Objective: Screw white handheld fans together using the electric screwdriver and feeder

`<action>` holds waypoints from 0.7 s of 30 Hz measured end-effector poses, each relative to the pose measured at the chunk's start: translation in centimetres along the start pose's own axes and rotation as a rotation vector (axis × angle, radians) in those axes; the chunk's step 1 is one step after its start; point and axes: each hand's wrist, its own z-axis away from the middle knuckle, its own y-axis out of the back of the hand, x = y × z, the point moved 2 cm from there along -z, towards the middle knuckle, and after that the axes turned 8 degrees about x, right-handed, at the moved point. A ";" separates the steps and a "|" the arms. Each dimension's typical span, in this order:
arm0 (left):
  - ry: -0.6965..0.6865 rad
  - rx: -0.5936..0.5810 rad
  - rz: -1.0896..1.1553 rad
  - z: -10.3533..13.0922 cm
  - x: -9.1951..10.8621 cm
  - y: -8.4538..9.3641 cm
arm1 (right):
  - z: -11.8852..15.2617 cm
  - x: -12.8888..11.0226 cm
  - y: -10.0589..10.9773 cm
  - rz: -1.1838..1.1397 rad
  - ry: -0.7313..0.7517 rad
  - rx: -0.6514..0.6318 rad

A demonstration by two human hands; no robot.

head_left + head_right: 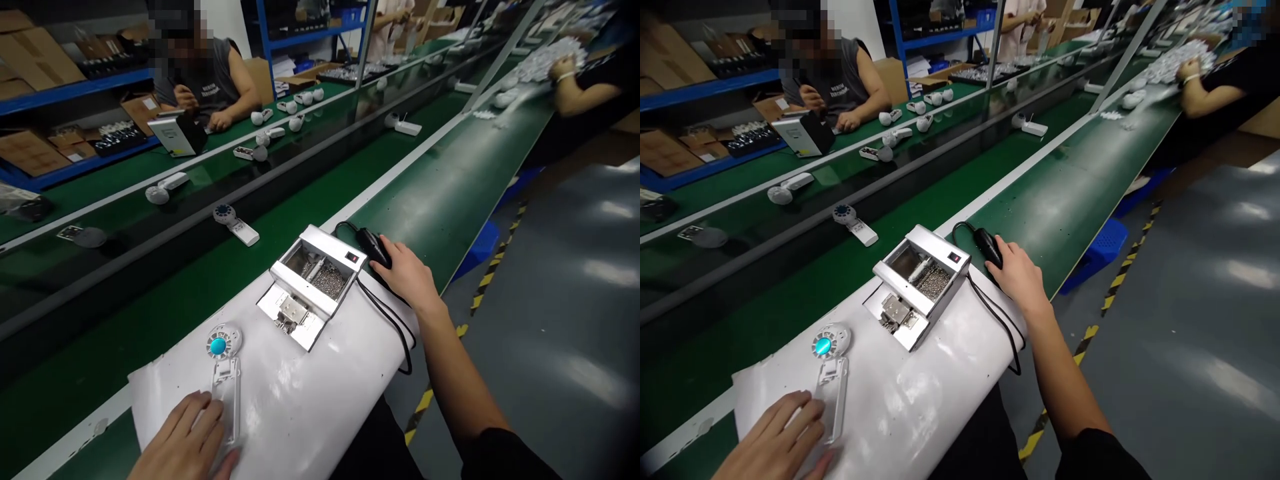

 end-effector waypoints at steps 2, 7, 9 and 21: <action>0.051 -0.019 0.039 -1.3 -0.5 0.8 | 0.1 0.2 0.5 0.000 0.030 -0.010; 0.663 0.144 0.373 -7.8 1.0 -1.1 | 2.8 -2.7 1.5 -0.536 0.108 0.313; 0.930 0.295 0.596 -10.6 2.3 -3.5 | 4.6 -4.9 1.0 -0.849 0.127 0.320; 1.463 0.960 1.072 -16.7 2.9 -11.4 | 4.8 -8.0 -2.4 -1.239 0.009 -0.125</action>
